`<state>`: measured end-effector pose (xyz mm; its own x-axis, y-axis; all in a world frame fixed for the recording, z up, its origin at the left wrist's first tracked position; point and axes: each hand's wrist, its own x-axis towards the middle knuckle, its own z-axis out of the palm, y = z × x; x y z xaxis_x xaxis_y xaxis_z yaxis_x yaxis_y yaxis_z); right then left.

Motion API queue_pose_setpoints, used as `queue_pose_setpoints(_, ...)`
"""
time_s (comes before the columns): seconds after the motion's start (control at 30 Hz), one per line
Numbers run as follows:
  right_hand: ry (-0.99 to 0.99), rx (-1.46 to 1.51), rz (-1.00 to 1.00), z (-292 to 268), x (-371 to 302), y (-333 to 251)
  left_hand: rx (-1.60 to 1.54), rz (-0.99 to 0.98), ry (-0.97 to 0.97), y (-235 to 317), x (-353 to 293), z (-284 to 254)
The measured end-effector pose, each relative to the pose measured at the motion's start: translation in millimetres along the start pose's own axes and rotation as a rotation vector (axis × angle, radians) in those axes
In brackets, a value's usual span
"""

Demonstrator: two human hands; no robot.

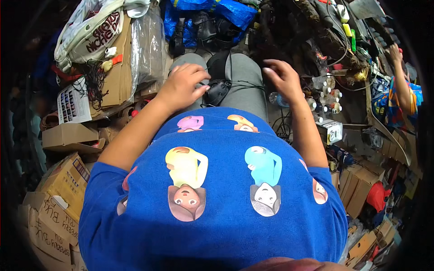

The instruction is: Hand-stitching a black shoe component using a needle and thread.

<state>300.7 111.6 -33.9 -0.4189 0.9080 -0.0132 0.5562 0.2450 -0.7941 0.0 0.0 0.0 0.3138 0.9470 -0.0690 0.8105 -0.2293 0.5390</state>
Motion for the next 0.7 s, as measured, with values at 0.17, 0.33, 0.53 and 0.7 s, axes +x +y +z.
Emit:
queue_pose_setpoints(0.17,-0.334,-0.18,-0.144,27.9,39.0,-77.5,0.295,0.067,0.154,-13.1,14.3,26.0)
queue_pose_setpoints(0.33,-0.488,-0.768,-0.107,54.8,68.3,-84.8,0.192,0.087,0.109,14.3,13.1,32.2)
queue_pose_setpoints(0.53,-0.55,-0.55,-0.221,52.9,61.3,-56.2,0.251,0.078,-0.2,18.8,16.7,44.0)
queue_pose_setpoints(0.7,-0.329,0.043,0.168,28.5,19.7,-19.5,0.102,0.191,-0.172,16.7,9.7,53.3)
